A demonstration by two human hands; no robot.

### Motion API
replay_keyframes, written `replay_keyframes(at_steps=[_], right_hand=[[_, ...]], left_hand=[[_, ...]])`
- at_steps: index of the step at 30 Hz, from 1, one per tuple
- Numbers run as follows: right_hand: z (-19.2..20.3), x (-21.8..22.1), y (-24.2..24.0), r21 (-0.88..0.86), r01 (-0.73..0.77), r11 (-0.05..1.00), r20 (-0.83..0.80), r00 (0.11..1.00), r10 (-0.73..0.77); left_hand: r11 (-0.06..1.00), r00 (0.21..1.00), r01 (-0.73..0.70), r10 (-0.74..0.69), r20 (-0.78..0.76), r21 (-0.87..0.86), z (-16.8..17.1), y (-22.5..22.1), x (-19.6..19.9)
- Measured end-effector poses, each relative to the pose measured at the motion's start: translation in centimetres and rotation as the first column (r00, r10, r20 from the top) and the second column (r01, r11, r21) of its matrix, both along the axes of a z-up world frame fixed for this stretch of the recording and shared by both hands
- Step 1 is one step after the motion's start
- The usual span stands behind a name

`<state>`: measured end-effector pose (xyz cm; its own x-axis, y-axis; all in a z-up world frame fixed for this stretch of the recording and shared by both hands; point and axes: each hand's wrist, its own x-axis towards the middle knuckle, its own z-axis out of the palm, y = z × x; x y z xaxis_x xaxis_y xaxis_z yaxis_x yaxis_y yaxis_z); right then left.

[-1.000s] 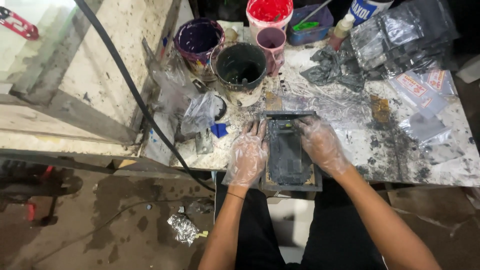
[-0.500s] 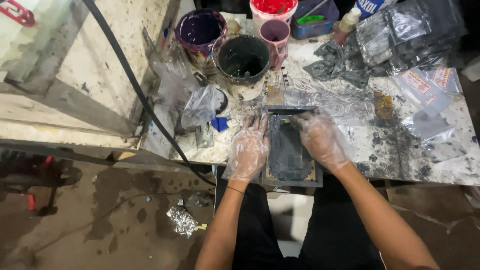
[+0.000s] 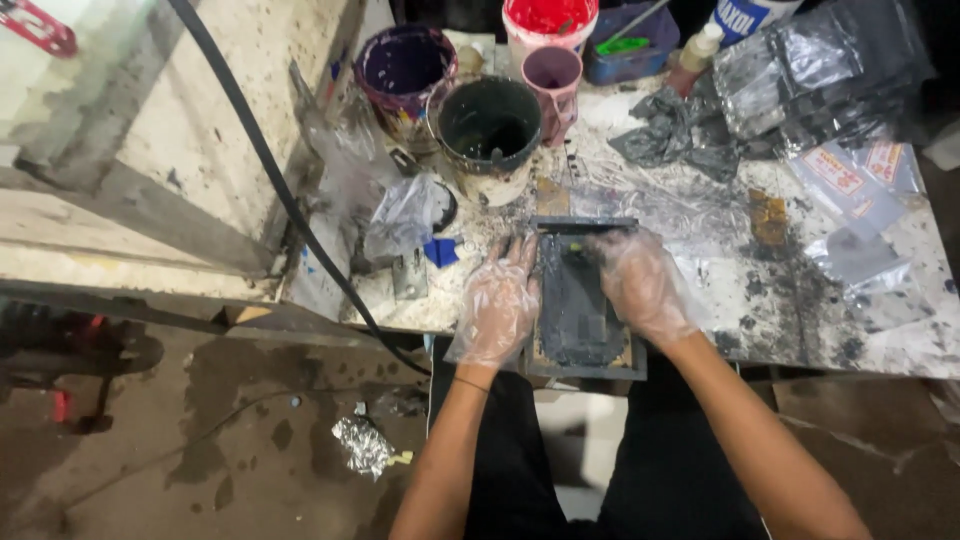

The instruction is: Preparing printing materials by organizing plastic packets and pouring ink into a mold on a workbench.

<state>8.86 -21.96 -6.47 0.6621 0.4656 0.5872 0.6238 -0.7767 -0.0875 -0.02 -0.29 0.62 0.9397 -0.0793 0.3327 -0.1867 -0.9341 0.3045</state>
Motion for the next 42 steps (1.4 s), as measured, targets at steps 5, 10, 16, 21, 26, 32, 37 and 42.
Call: replay_keyframes(at_steps=[5, 10, 16, 21, 26, 32, 37, 42], right_hand=[[-2.8, 1.7, 0.3, -0.049, 0.037, 0.998, 0.084, 0.996, -0.033], [2.4, 0.3, -0.2, -0.208, 0.057, 0.976, 0.019, 0.998, -0.054], [6.8, -0.4, 1.1, 0.128, -0.138, 0.982, -0.030, 0.989, 0.143], [5.7, 0.4, 1.1, 0.122, -0.099, 0.988, -0.082, 0.991, 0.110], [4.2, 0.5, 0.4, 0.095, -0.041, 0.995, -0.178, 0.982, 0.058], [2.4, -1.3, -0.2, 0.065, 0.021, 0.998, -0.255, 0.967, -0.003], [0.6, -3.0, -1.4, 0.045, 0.056, 0.997, -0.314, 0.949, -0.039], [-1.2, -5.4, -3.0, 0.021, 0.106, 0.994, -0.368, 0.925, -0.091]], left_hand=[[1.000, 1.000, 0.004, -0.004, -0.022, 0.015, 0.1, 0.0, -0.2], [1.000, 1.000, 0.012, -0.011, -0.026, 0.029, -0.4, 0.4, 0.7], [1.000, 0.999, -0.002, 0.003, -0.042, 0.021, -0.1, 0.3, 0.5], [1.000, 0.998, -0.014, 0.016, -0.065, 0.023, -0.6, -0.1, 0.5], [0.997, 0.978, -0.043, 0.055, -0.201, 0.064, -0.5, -0.3, 0.6], [0.996, 0.970, -0.024, 0.044, -0.238, 0.086, 0.0, -0.3, 0.7], [0.996, 0.983, -0.031, 0.046, -0.177, 0.088, 0.1, -0.5, 0.2], [0.996, 0.985, -0.025, 0.040, -0.168, 0.090, -0.5, -0.5, 0.3]])
